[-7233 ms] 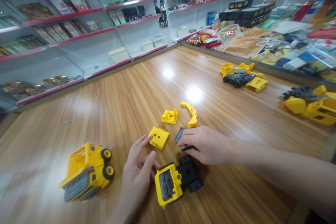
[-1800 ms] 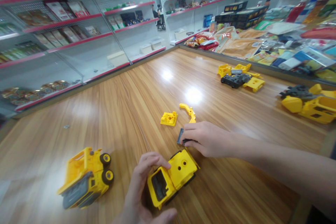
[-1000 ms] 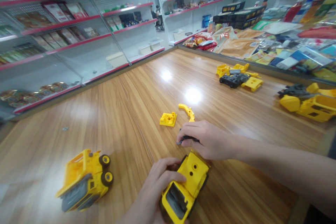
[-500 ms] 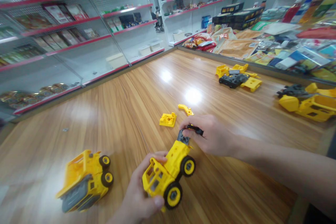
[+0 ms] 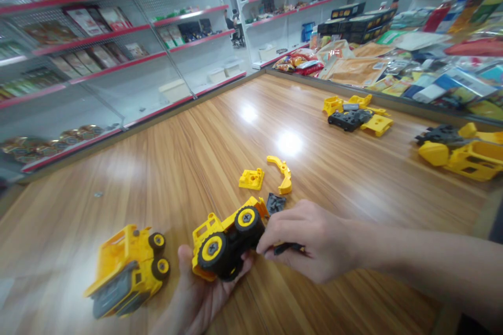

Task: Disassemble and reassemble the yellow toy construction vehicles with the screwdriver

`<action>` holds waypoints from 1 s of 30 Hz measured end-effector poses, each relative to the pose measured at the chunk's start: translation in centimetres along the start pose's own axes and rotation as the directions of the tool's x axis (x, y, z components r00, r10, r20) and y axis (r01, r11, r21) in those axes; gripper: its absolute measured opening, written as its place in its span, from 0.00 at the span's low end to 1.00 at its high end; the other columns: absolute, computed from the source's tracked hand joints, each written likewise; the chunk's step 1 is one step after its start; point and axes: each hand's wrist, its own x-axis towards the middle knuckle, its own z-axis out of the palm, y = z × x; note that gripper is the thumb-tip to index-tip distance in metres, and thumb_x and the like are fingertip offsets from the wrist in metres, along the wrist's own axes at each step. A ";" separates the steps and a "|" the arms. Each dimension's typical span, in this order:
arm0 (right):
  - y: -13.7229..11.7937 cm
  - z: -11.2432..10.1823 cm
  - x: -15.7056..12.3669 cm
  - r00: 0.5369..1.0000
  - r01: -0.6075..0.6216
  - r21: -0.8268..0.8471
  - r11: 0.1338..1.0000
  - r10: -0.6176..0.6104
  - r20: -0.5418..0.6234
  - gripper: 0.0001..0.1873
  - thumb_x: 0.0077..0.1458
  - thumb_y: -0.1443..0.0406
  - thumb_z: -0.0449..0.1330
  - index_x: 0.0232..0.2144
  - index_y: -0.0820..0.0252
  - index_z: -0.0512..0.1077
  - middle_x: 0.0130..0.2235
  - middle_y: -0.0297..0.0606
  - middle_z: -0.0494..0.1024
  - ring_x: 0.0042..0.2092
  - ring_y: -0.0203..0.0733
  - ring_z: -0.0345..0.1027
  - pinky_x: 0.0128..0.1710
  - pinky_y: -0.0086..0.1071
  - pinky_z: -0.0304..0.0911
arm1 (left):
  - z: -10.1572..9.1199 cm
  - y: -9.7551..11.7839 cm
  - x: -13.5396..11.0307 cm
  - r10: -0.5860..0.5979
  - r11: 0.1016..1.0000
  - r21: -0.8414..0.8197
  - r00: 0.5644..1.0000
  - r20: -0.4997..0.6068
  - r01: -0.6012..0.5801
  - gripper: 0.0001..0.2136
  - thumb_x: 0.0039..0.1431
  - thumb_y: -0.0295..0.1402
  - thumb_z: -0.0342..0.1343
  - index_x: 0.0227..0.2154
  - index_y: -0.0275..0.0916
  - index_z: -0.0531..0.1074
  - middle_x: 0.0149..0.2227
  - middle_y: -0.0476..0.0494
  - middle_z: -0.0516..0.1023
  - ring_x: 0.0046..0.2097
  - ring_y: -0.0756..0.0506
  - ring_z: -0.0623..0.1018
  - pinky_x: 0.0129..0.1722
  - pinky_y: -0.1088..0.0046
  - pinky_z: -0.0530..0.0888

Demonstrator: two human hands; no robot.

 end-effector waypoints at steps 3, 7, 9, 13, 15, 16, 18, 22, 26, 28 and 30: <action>0.1 0.4 0.0 0.999 -0.011 -0.005 1.000 0.011 -0.036 0.06 0.58 0.71 0.56 0.38 0.61 0.71 0.34 0.38 0.80 0.32 0.35 0.74 0.34 0.25 0.66 | -0.2 -0.1 -0.2 -0.042 0.999 0.005 0.999 0.009 0.041 0.25 0.50 0.52 0.59 0.47 0.43 0.78 0.48 0.40 0.81 0.48 0.41 0.81 0.52 0.66 0.76; 0.4 0.5 0.0 0.993 -0.095 -0.032 0.995 0.093 -0.068 0.05 0.57 0.71 0.58 0.37 0.63 0.72 0.32 0.39 0.81 0.31 0.36 0.75 0.32 0.26 0.67 | -0.5 0.1 -0.4 -0.038 0.999 -0.005 0.999 -0.020 0.038 0.18 0.49 0.46 0.64 0.41 0.43 0.81 0.46 0.44 0.83 0.47 0.44 0.81 0.50 0.74 0.76; 0.5 0.5 0.0 0.990 -0.130 -0.050 0.990 0.127 -0.058 0.05 0.57 0.70 0.58 0.37 0.63 0.73 0.31 0.39 0.81 0.30 0.37 0.75 0.30 0.27 0.66 | -0.4 0.2 -0.4 -0.010 1.000 0.020 0.996 -0.092 0.012 0.15 0.48 0.42 0.67 0.39 0.43 0.81 0.43 0.45 0.84 0.45 0.46 0.82 0.48 0.77 0.77; 0.5 0.6 -0.1 0.988 -0.152 -0.069 0.986 0.149 -0.051 0.05 0.58 0.70 0.57 0.37 0.62 0.72 0.31 0.39 0.80 0.30 0.36 0.74 0.30 0.27 0.66 | 0.3 -0.1 -0.2 0.040 0.985 0.170 0.972 -0.230 0.000 0.19 0.39 0.39 0.72 0.38 0.41 0.79 0.39 0.46 0.83 0.38 0.48 0.82 0.40 0.78 0.80; 0.5 0.7 -0.1 0.987 -0.158 -0.084 0.984 0.154 -0.044 0.05 0.59 0.69 0.56 0.38 0.62 0.72 0.32 0.38 0.80 0.31 0.36 0.74 0.31 0.27 0.65 | 0.8 -0.5 0.0 0.036 0.965 0.262 0.971 -0.238 0.029 0.21 0.37 0.37 0.74 0.36 0.38 0.78 0.35 0.46 0.81 0.34 0.49 0.80 0.35 0.77 0.79; 0.4 0.7 -0.2 0.987 -0.157 -0.093 0.983 0.155 -0.035 0.06 0.60 0.69 0.56 0.38 0.62 0.72 0.32 0.38 0.80 0.31 0.36 0.74 0.31 0.27 0.65 | 0.9 -0.7 0.1 0.032 0.953 0.301 0.974 -0.226 0.038 0.20 0.37 0.36 0.74 0.35 0.37 0.77 0.32 0.46 0.80 0.32 0.50 0.79 0.33 0.77 0.78; 0.2 0.8 -0.2 0.987 -0.158 -0.116 0.981 0.160 0.003 0.06 0.61 0.69 0.55 0.37 0.62 0.73 0.33 0.38 0.80 0.32 0.37 0.74 0.31 0.27 0.65 | 1.2 -1.1 0.2 0.035 0.933 0.359 0.980 -0.194 0.038 0.18 0.38 0.34 0.74 0.33 0.35 0.76 0.27 0.48 0.76 0.28 0.51 0.76 0.29 0.78 0.74; -0.3 0.8 -0.3 0.975 -0.176 -0.207 0.962 0.199 0.097 0.07 0.61 0.69 0.54 0.35 0.62 0.73 0.32 0.38 0.80 0.31 0.38 0.74 0.29 0.28 0.63 | 1.3 -1.5 0.4 0.052 0.910 0.413 0.980 -0.193 0.034 0.17 0.39 0.36 0.73 0.28 0.34 0.74 0.21 0.50 0.72 0.24 0.53 0.72 0.26 0.79 0.68; -0.4 0.9 -0.5 0.972 -0.169 -0.266 0.949 0.206 0.115 0.07 0.60 0.69 0.55 0.36 0.61 0.73 0.31 0.37 0.79 0.30 0.39 0.73 0.27 0.29 0.61 | 1.2 -1.8 0.7 0.068 0.916 0.401 0.979 -0.192 0.015 0.20 0.41 0.43 0.71 0.31 0.35 0.73 0.23 0.50 0.73 0.22 0.55 0.71 0.23 0.81 0.66; -0.3 1.0 -0.5 0.973 -0.188 -0.218 0.958 0.211 0.089 0.07 0.61 0.68 0.55 0.36 0.62 0.74 0.32 0.38 0.79 0.31 0.39 0.73 0.29 0.29 0.62 | 1.1 -2.0 0.8 0.081 0.923 0.385 0.976 -0.203 0.004 0.19 0.43 0.44 0.70 0.33 0.36 0.73 0.26 0.50 0.75 0.21 0.56 0.70 0.21 0.82 0.64; -0.4 1.0 -0.3 0.978 -0.199 -0.121 0.973 0.205 0.045 0.07 0.61 0.68 0.55 0.36 0.62 0.74 0.32 0.38 0.79 0.32 0.37 0.73 0.32 0.28 0.64 | 1.0 -2.0 0.8 0.081 0.929 0.371 0.969 -0.233 0.012 0.18 0.47 0.44 0.68 0.35 0.37 0.74 0.28 0.49 0.76 0.21 0.57 0.69 0.20 0.82 0.63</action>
